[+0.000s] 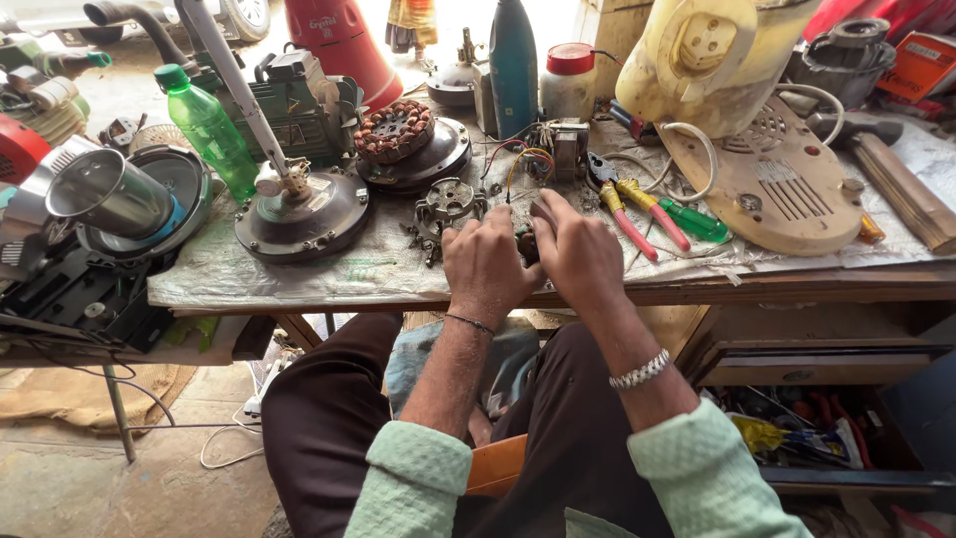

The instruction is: The person disassembles a small electrical motor on a workbench, removes the rotor, and uses a screwdriver to scrape and clean the commutator. They repeatedly rotate and scrape the commutator surface, then reassemble the motor components.

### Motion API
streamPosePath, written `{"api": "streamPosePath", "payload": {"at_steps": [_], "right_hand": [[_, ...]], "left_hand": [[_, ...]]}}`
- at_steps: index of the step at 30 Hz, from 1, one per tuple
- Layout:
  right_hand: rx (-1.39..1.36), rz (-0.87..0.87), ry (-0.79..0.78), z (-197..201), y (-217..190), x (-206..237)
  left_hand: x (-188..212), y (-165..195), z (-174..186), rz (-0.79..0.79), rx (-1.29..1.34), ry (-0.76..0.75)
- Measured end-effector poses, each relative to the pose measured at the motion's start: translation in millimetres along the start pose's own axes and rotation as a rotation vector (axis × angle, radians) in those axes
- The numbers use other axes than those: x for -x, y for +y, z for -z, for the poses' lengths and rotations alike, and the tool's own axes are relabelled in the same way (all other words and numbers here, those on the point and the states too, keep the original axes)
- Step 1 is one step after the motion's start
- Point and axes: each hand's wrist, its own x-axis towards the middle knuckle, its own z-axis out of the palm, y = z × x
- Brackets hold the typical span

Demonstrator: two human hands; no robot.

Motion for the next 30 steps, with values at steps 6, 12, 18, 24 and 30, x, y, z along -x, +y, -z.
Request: {"api": "streamPosePath", "payload": {"at_steps": [6,12,18,24,30], "right_hand": [[-0.019,0.056,0.042,0,0,3],[0.008,0.020,0.018,0,4,0],[-0.108,0.071,-0.037,1,13,-11],[-0.155,0.016,-0.057,0,16,-1],[-0.193,0.018,-0.045,-1,13,1]], "left_hand": [[-3,0,-3,0.007,0.035,0.115],[2,-1,-4,-0.026,0.096,0.152],[1,1,-3,-0.022,0.132,0.172],[4,-2,-5,0.003,0.108,0.113],[2,0,-5,-0.011,0.107,0.126]]}}
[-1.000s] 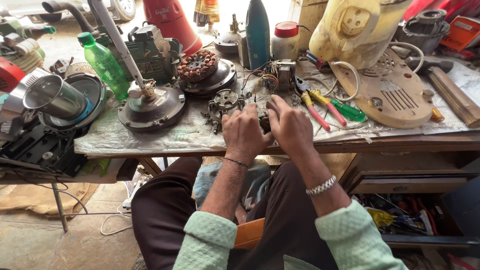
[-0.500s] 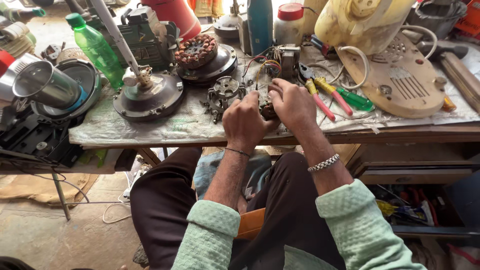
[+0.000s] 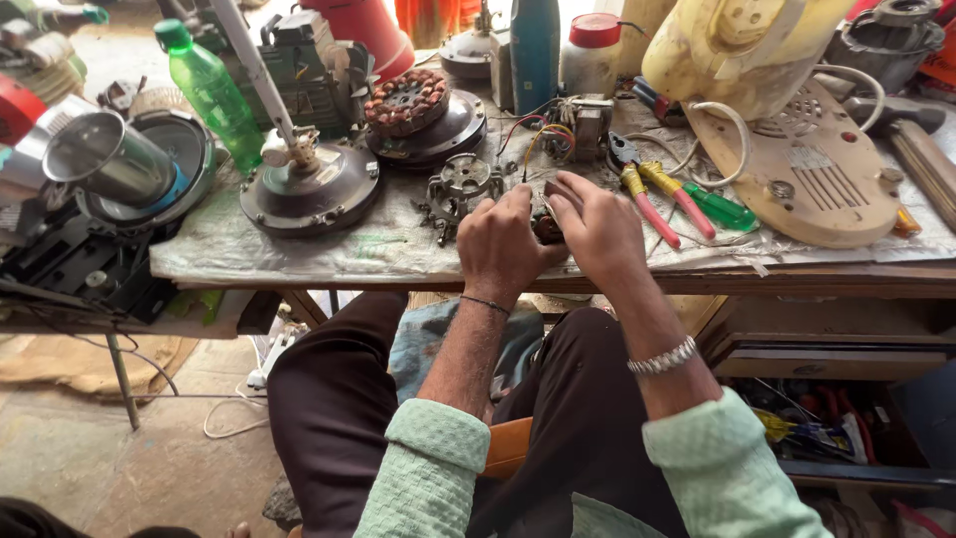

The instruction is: The person disassembles a small electrical motor on a workbench, removes the rotor, and uses a screwdriver to scrape and clean the commutator. They repeatedly rotate and scrape the commutator surface, then reassemble the motor components.

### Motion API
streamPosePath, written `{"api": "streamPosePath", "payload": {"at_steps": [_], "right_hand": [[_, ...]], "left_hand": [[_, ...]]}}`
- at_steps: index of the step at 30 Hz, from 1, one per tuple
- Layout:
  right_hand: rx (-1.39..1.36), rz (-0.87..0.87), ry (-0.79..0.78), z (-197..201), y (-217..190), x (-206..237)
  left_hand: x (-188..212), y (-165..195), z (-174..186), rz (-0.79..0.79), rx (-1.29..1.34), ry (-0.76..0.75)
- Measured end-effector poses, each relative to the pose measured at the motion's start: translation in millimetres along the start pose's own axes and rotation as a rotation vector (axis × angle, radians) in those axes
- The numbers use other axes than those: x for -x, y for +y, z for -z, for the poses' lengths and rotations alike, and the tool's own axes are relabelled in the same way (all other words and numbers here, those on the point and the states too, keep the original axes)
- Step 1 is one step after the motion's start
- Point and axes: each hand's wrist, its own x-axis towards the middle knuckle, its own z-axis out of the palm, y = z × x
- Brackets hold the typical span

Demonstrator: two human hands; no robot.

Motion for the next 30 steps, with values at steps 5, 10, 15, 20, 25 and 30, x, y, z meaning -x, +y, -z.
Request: {"api": "streamPosePath", "payload": {"at_steps": [5,10,15,20,25,30], "right_hand": [[-0.042,0.038,0.055,-1,-2,5],[0.128,-0.058,0.033,-3,1,-7],[0.133,0.013,0.067,0,-1,-3],[0.236,-0.101,-0.005,6,-12,-10],[0.274,-0.096,0.070,3,-11,0],[0.217,-0.046,0.101,-6,-5,-7]], "left_hand": [[2,-1,2,-0.002,0.010,0.042],[-1,0,1,0.026,-0.009,-0.033],[1,0,3,0.005,0.032,0.026],[-4,2,5,0.009,0.050,0.025],[-4,4,7,0.028,0.045,0.028],[-4,3,4,0.050,0.032,0.002]]}}
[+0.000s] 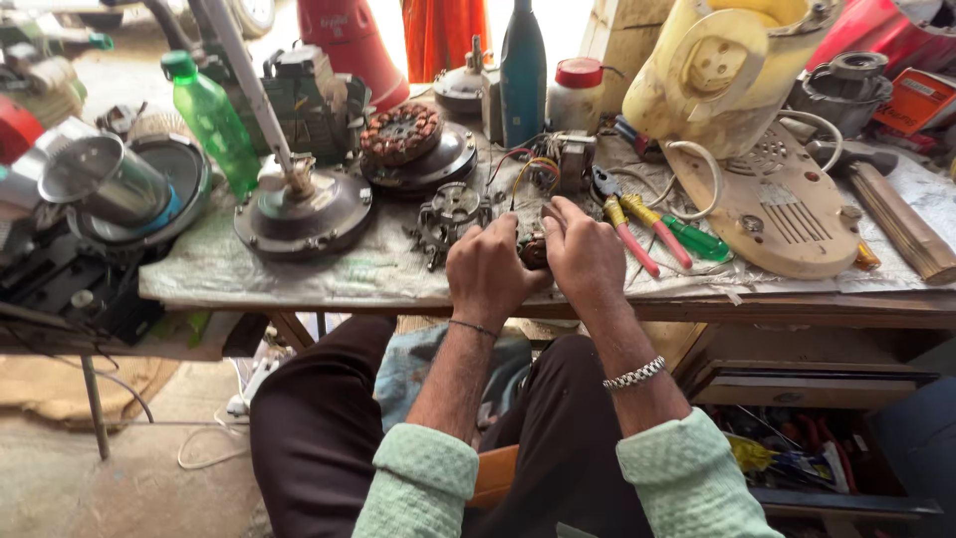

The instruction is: The person disassembles a small electrical motor on a workbench, removes the rotor, and uses a screwdriver to scrape and clean the commutator. They repeatedly rotate and scrape the commutator surface, then reassemble the motor components.

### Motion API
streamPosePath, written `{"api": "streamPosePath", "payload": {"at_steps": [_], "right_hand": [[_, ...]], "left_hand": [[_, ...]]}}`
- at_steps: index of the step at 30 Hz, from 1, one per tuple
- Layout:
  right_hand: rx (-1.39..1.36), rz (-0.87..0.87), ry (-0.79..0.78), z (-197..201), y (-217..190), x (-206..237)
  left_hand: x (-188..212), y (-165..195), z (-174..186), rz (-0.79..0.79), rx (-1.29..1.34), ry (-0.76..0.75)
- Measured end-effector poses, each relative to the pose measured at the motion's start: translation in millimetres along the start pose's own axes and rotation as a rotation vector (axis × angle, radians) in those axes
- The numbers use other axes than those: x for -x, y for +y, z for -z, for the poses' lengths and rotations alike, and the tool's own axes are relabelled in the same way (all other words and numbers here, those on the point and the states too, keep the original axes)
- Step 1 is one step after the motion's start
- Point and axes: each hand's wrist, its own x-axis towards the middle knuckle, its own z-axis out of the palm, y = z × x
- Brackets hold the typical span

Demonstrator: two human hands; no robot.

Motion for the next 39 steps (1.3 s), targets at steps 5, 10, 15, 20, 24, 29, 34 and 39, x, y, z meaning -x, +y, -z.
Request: {"api": "streamPosePath", "payload": {"at_steps": [5,10,15,20,24,29,34,39], "right_hand": [[0.042,-0.040,0.028,1,-4,18],[-0.014,0.025,0.052,2,0,25],[-0.085,0.118,0.051,0,8,7],[-0.049,0.061,-0.017,11,13,33],[-0.074,0.080,-0.048,8,8,9],[-0.045,0.142,-0.030,-1,1,-9],[0.107,-0.019,-0.079,6,-3,31],[0.033,0.183,0.014,4,-11,8]], "left_hand": [[0,-2,-2,-0.029,0.024,0.039],[0,-2,1,0.004,-0.025,-0.036],[-3,1,1,0.028,0.005,-0.075],[-1,0,4,0.016,-0.008,-0.028],[-2,1,4,0.010,0.003,-0.056],[-2,1,0,0.080,-0.001,-0.111],[2,-4,-4,0.007,-0.027,-0.009],[-2,-4,-4,0.039,0.029,-0.078]]}}
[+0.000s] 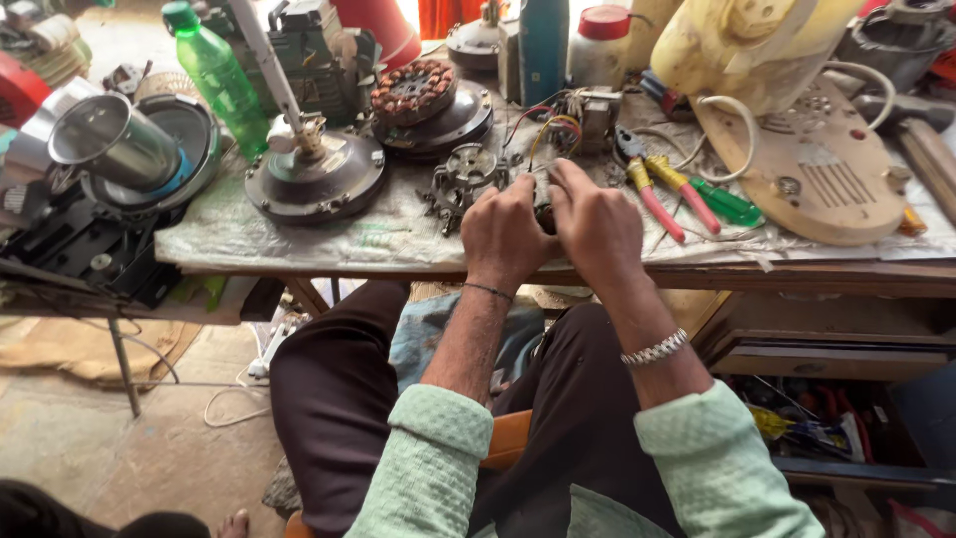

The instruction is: The person disassembles a small electrical motor on a workbench, removes the rotor, and uses a screwdriver to scrape and clean the commutator. They repeatedly rotate and scrape the commutator surface, then reassemble the motor components.

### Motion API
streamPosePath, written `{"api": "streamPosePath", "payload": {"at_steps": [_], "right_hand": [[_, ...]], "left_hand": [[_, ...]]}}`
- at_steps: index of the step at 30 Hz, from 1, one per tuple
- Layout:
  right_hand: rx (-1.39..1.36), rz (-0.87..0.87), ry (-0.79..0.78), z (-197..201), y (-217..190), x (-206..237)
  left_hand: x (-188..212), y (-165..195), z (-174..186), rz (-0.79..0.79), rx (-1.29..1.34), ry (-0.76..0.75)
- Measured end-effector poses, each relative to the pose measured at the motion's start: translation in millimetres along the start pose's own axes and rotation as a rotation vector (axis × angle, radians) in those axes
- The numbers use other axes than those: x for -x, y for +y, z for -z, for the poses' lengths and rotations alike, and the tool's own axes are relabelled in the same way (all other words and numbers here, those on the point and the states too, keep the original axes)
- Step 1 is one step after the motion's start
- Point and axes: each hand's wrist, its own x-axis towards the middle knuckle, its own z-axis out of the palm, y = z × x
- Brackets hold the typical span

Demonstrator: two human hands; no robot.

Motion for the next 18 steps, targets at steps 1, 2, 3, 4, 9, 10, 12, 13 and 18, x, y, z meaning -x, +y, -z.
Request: {"api": "streamPosePath", "payload": {"at_steps": [1,2,3,4,9,10,12,13,18], "right_hand": [[0.008,0.004,-0.016,-1,-1,-4],[0.007,0.013,0.016,-2,-2,-3],[0.001,0.022,0.035,-2,-2,0],[-0.009,0.034,0.053,-2,-3,5],[-0.028,-0.022,0.034,-1,-1,31],[-0.056,-0.033,0.036,-2,1,27],[-0.027,-0.035,0.031,-6,5,8],[-0.011,-0.037,0.029,-7,7,-1],[-0.041,-0.033,-0.012,-1,8,-1]], "left_hand": [[-1,0,-1,0.013,0.010,-0.014],[-1,1,-2,0.007,-0.016,-0.002],[0,1,-3,0.014,-0.046,0.004],[1,0,-3,0.022,-0.080,0.011],[1,-2,-2,0.032,-0.062,0.017],[0,-1,-1,0.036,-0.051,-0.020],[-2,1,3,0.017,-0.035,0.014],[-2,2,5,0.007,-0.025,0.031],[0,2,2,0.012,-0.027,0.016]]}}
